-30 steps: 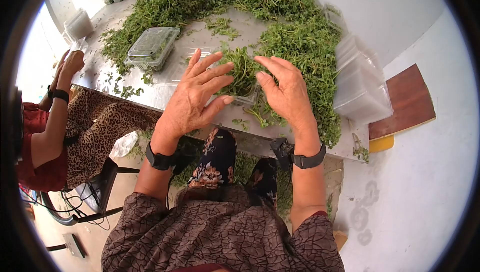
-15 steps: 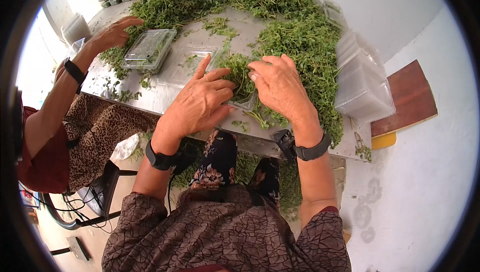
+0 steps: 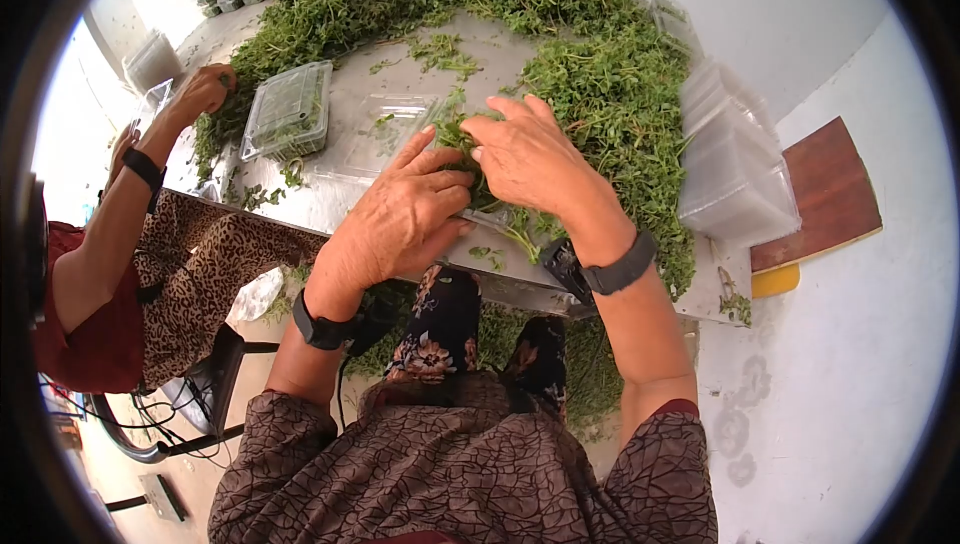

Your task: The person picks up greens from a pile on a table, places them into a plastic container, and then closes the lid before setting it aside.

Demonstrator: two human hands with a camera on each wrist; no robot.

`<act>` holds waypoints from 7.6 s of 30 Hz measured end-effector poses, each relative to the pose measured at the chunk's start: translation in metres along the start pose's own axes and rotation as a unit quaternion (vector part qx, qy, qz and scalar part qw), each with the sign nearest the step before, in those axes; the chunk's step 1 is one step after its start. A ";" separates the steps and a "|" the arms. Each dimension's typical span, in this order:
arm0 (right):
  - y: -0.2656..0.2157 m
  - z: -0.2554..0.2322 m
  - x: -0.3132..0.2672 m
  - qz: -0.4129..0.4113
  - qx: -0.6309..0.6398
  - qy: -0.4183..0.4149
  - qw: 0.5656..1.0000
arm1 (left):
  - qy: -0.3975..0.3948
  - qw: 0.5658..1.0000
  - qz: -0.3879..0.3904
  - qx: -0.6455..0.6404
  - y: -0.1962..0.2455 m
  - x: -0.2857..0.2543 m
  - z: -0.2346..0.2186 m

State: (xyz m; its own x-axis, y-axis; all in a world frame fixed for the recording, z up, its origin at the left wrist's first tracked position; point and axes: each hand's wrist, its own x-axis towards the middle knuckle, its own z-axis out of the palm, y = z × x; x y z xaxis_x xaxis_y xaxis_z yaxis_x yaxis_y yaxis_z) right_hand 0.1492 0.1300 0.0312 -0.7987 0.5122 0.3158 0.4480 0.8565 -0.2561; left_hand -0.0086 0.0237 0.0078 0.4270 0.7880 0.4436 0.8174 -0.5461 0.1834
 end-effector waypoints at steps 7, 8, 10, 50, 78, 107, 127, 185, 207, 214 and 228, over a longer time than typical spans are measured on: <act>0.010 0.004 0.015 -0.003 -0.072 -0.117 0.990 | -0.005 0.999 -0.008 -0.038 -0.002 -0.001 -0.006; 0.010 0.002 0.013 0.005 -0.065 -0.111 0.992 | 0.005 0.998 -0.014 -0.066 -0.004 -0.003 -0.007; 0.010 -0.012 0.007 0.019 -0.013 -0.076 0.997 | 0.050 0.994 -0.021 -0.094 -0.012 -0.011 -0.011; 0.018 -0.020 -0.023 0.074 0.188 0.093 0.975 | 0.109 0.994 -0.021 0.005 -0.007 0.000 -0.007; 0.008 0.011 0.019 -0.013 -0.048 -0.091 0.995 | -0.025 0.999 -0.043 -0.010 -0.007 0.006 -0.001; -0.001 -0.020 -0.039 0.039 0.066 0.137 0.988 | -0.029 0.998 -0.050 0.023 -0.004 0.015 0.000; 0.001 -0.034 -0.039 0.098 0.165 0.131 0.973 | -0.026 0.998 -0.045 0.016 -0.005 0.018 0.005; 0.081 -0.044 -0.017 0.212 -0.051 0.149 0.965 | 0.290 0.948 -0.113 0.073 0.006 -0.017 0.041; 0.117 -0.046 0.022 0.207 -0.191 0.082 0.956 | 0.275 0.950 -0.138 0.054 0.008 -0.020 0.041; 0.086 -0.070 -0.016 0.334 0.178 0.220 0.899 | 0.284 0.947 -0.134 0.065 0.008 -0.019 0.042; 0.069 -0.090 -0.049 0.234 0.362 0.397 0.810 | 0.290 0.946 -0.123 0.077 0.007 -0.019 0.044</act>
State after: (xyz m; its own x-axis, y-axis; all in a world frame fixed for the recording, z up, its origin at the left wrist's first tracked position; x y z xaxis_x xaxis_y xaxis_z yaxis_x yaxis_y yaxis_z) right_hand 0.2556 0.1700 0.0807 0.0296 0.8951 0.4449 0.0450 0.4435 -0.8952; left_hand 0.0057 0.0177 -0.0380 -0.0305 0.5721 0.8196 0.9302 -0.2838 0.2328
